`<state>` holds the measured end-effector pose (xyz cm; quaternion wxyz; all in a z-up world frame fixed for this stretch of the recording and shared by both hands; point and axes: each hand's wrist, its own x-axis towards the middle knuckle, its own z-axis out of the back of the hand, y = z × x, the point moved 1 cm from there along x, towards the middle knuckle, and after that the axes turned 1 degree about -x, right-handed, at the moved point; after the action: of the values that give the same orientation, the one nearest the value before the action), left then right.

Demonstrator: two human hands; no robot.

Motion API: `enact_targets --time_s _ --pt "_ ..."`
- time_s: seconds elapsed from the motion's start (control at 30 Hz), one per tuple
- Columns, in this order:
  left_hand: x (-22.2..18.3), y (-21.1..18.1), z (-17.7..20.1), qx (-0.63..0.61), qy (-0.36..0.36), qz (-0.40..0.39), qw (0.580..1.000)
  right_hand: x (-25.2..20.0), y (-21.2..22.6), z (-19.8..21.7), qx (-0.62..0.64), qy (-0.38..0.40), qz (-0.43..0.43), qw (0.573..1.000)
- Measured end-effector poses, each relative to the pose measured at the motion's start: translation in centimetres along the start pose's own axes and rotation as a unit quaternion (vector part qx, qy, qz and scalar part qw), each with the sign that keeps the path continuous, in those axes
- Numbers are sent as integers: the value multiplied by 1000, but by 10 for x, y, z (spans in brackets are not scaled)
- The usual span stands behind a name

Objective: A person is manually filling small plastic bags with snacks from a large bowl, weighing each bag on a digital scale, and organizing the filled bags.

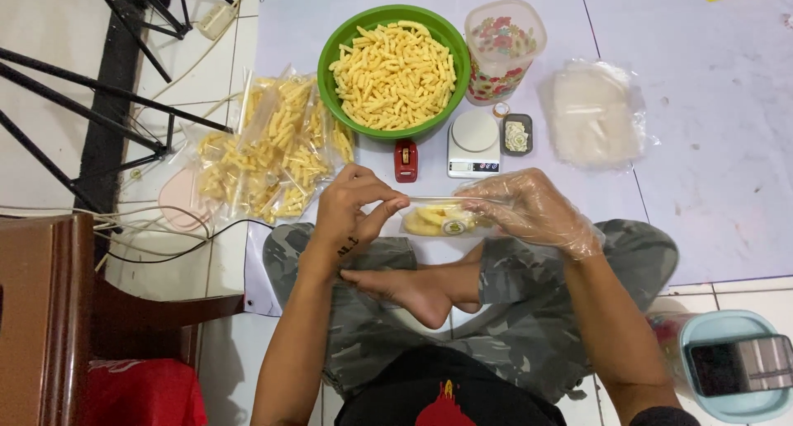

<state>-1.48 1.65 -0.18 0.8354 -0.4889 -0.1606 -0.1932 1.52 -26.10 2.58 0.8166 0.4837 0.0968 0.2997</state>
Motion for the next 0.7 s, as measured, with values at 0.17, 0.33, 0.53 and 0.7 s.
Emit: enact_targets --time_s 0.17,0.33,0.53,0.7 --pt "3 -1 8 15 -11 -22 1000 -2 -6 -1 30 -25 5 999" --pt "1 -6 14 12 -18 -31 999 -8 -2 -1 51 -39 -8 998" --pt "-1 -12 16 3 -7 -17 1000 -16 -6 -2 66 -56 -27 996" --pt "13 -31 15 76 79 72 991 -13 -10 1 80 -55 -24 995"
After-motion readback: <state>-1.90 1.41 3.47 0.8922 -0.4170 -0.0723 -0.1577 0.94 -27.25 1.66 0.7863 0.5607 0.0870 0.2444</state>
